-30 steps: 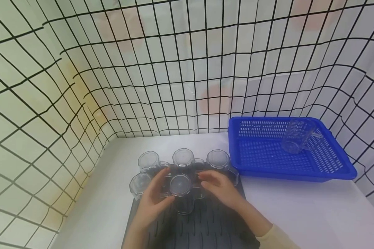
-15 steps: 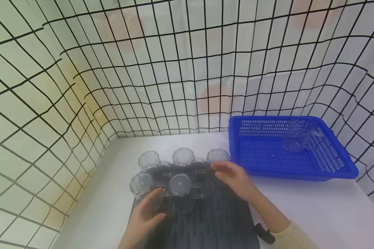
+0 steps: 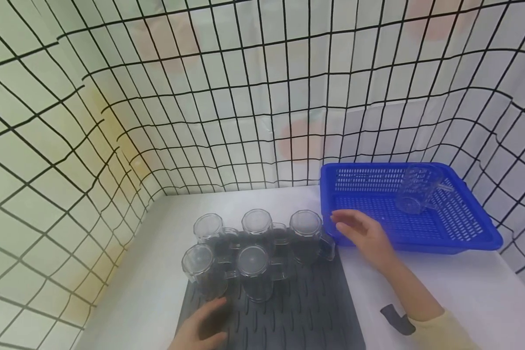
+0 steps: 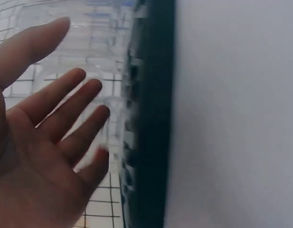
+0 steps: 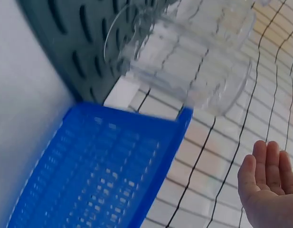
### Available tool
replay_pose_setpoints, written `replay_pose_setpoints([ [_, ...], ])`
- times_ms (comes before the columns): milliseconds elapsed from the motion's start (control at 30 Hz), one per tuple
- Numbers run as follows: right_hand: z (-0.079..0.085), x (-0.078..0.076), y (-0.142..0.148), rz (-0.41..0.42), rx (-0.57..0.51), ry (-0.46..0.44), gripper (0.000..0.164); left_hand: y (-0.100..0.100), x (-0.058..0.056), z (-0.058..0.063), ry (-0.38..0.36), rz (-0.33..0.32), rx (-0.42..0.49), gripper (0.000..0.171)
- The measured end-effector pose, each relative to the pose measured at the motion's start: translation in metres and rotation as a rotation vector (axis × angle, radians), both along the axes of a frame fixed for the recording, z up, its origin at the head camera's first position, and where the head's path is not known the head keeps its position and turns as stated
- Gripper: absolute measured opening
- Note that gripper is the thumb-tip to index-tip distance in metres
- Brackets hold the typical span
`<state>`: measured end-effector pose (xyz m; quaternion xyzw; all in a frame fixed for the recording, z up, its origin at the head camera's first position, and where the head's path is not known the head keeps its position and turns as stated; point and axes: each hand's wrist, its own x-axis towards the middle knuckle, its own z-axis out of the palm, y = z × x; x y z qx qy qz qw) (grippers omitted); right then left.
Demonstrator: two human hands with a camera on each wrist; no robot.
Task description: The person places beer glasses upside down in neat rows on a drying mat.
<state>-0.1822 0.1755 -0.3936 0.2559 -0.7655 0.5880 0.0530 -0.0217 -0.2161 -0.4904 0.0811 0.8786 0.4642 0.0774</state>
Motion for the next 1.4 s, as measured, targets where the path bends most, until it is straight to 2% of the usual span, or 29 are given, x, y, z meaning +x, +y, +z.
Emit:
replay_pose_setpoints([
  [100,0.002,-0.003,0.009,-0.046,0.03,0.002,0.027,-0.005,0.0,-0.01,0.016,-0.043,-0.11,0.065],
  [233,0.003,-0.011,0.022,-0.102,0.06,0.012,0.026,-0.009,-0.002,-0.02,0.088,-0.089,-0.24,0.071],
  [367,0.004,-0.022,0.04,-0.173,0.067,-0.007,0.026,-0.013,-0.004,-0.03,0.147,-0.111,-0.326,0.079],
  [500,0.006,-0.036,0.062,-0.266,0.044,-0.071,0.024,-0.016,-0.003,-0.036,0.189,-0.11,-0.312,0.08],
  [633,0.01,-0.05,0.086,-0.385,-0.047,-0.099,0.02,-0.02,-0.002,-0.04,0.22,-0.1,-0.238,0.073],
  [700,0.012,-0.056,0.099,-0.468,-0.105,-0.108,0.016,-0.021,-0.002,-0.041,0.212,-0.096,-0.196,0.07],
  [800,0.013,-0.065,0.116,-0.587,-0.125,-0.138,0.015,-0.022,-0.002,-0.041,0.176,-0.09,-0.145,0.068],
  [867,0.013,-0.07,0.126,-0.646,-0.087,-0.173,0.015,-0.021,-0.002,-0.04,0.158,-0.093,-0.134,0.068],
  [1000,0.009,-0.079,0.145,-0.722,0.125,-0.239,0.014,-0.021,-0.002,-0.039,0.16,-0.097,-0.141,0.068],
  [1133,0.007,-0.088,0.157,-0.779,0.325,-0.277,0.046,-0.021,-0.001,-0.039,0.179,-0.094,-0.154,0.068],
  [1200,0.006,-0.092,0.16,-0.791,0.365,-0.299,0.057,-0.021,-0.001,-0.039,0.179,-0.093,-0.153,0.068],
  [1267,0.004,-0.097,0.163,-0.793,0.371,-0.322,0.057,-0.021,-0.001,-0.039,0.173,-0.092,-0.149,0.067],
  [1400,-0.002,-0.103,0.17,-0.739,0.354,-0.341,0.063,-0.021,-0.002,-0.037,0.15,-0.093,-0.138,0.067],
])
